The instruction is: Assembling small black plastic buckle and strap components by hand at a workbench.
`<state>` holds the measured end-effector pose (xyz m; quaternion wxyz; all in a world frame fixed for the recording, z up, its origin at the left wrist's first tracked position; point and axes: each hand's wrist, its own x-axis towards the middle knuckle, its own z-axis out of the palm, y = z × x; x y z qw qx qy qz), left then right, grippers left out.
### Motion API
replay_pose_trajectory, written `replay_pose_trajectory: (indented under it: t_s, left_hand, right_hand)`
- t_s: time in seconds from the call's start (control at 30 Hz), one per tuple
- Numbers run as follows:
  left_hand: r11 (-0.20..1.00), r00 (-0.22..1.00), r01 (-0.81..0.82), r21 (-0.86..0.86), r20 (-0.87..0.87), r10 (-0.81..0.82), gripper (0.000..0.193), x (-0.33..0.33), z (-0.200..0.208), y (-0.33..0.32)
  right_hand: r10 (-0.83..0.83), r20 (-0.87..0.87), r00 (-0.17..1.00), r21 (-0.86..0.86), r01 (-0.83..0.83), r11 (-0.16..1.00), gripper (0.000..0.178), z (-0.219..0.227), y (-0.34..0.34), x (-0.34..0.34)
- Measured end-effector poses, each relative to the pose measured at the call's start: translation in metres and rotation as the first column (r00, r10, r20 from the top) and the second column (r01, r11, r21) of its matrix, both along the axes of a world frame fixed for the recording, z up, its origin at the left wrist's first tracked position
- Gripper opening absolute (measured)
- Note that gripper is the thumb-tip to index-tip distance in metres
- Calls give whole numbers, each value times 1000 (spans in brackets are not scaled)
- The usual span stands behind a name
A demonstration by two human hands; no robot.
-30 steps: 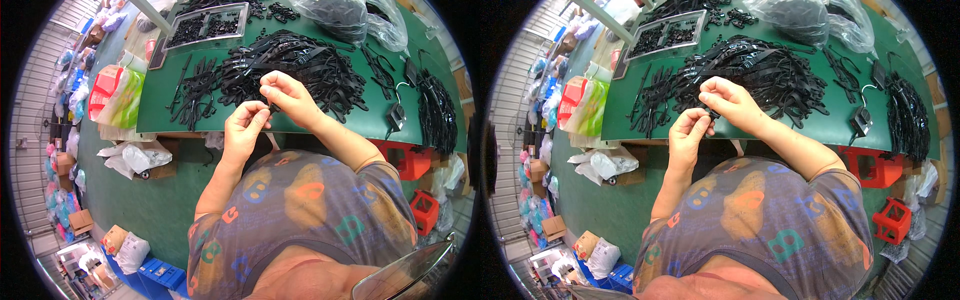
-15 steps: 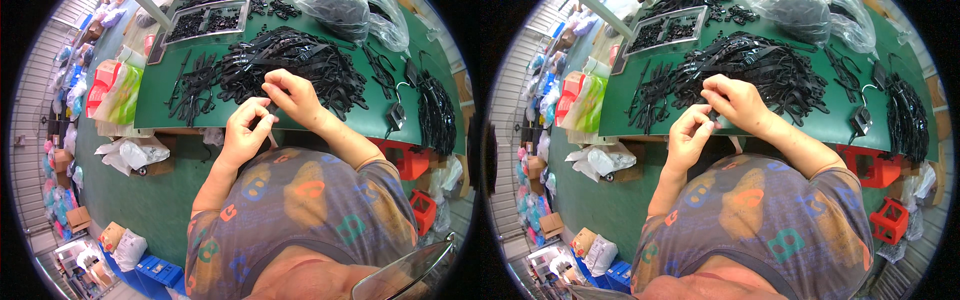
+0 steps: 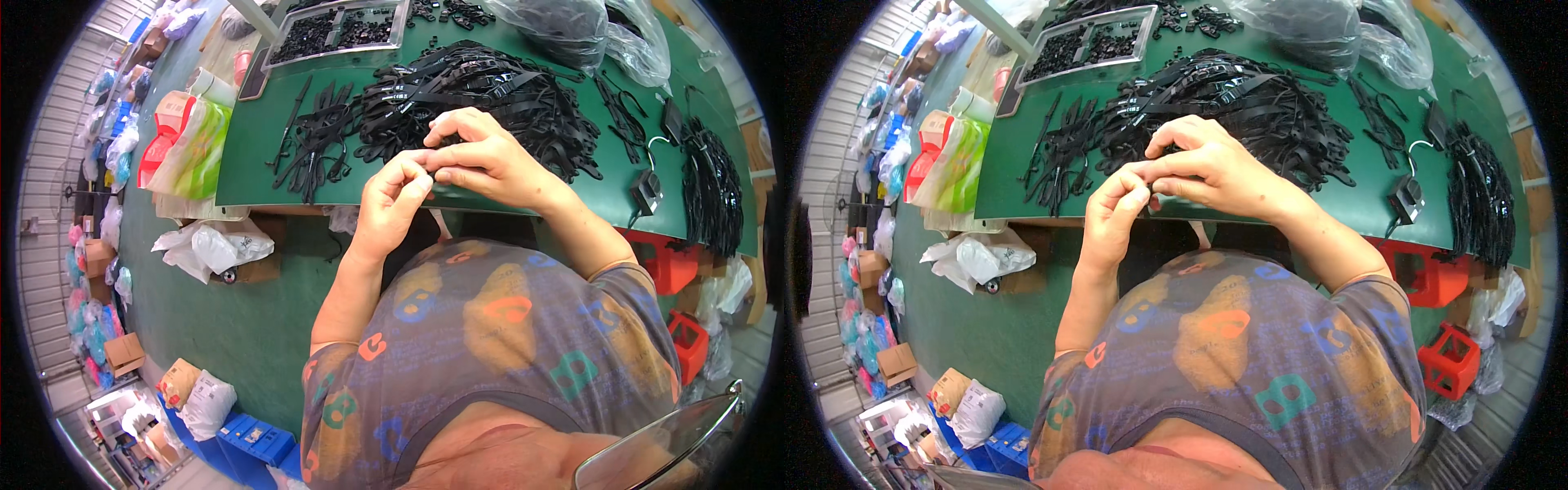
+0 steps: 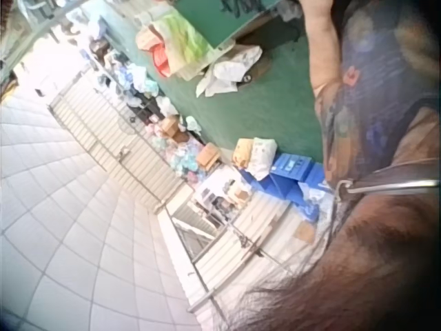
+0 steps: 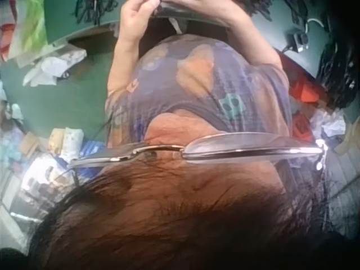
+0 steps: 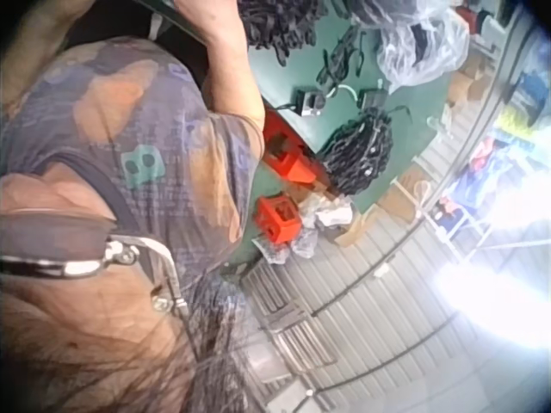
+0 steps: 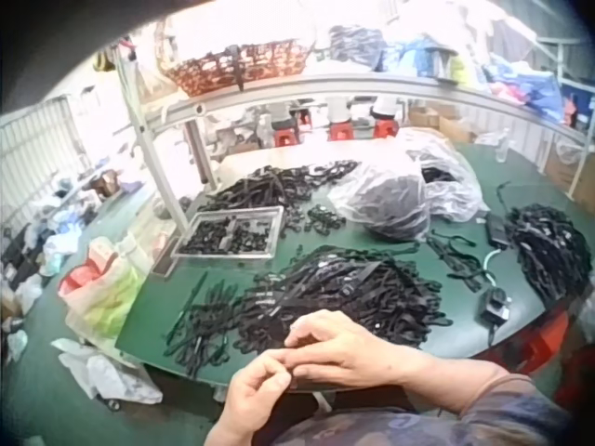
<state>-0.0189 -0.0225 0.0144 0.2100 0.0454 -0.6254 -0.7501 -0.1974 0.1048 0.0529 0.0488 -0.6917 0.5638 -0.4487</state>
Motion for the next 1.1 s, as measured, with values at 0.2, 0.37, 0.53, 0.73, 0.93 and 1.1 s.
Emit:
replay_pose_trajectory:
  t_s: [0.2, 0.37, 0.53, 0.73, 0.93, 1.1]
  left_hand:
    - [935, 962, -227, -274, 86, 259, 26, -1, 15, 13]
    - [788, 937, -257, -559, 55, 344, 27, -2, 16, 12]
    - [773, 928, -302, -557, 13, 372, 27, 1, 6, 10]
    - [847, 943, -285, -449, 27, 332, 28, 1, 1, 11]
    - [757, 951, -287, -587, -79, 300, 28, 4, 8, 4]
    - [757, 949, -282, -590, -59, 309, 28, 6, 4, 3]
  right_hand:
    - [45, 227, 973, 114, -73, 991, 17, 2, 5, -7]
    - [0, 271, 963, 164, -46, 985, 14, 1, 6, -5]
    - [0, 236, 972, 295, -72, 953, 9, 7, 7, -4]
    - [50, 246, 968, 405, -150, 902, 9, 10, 2, -12]
    - [65, 379, 923, 385, -221, 896, 16, 4, -4, -14]
    - [48, 579, 814, 349, -301, 887, 17, -7, -3, -3]
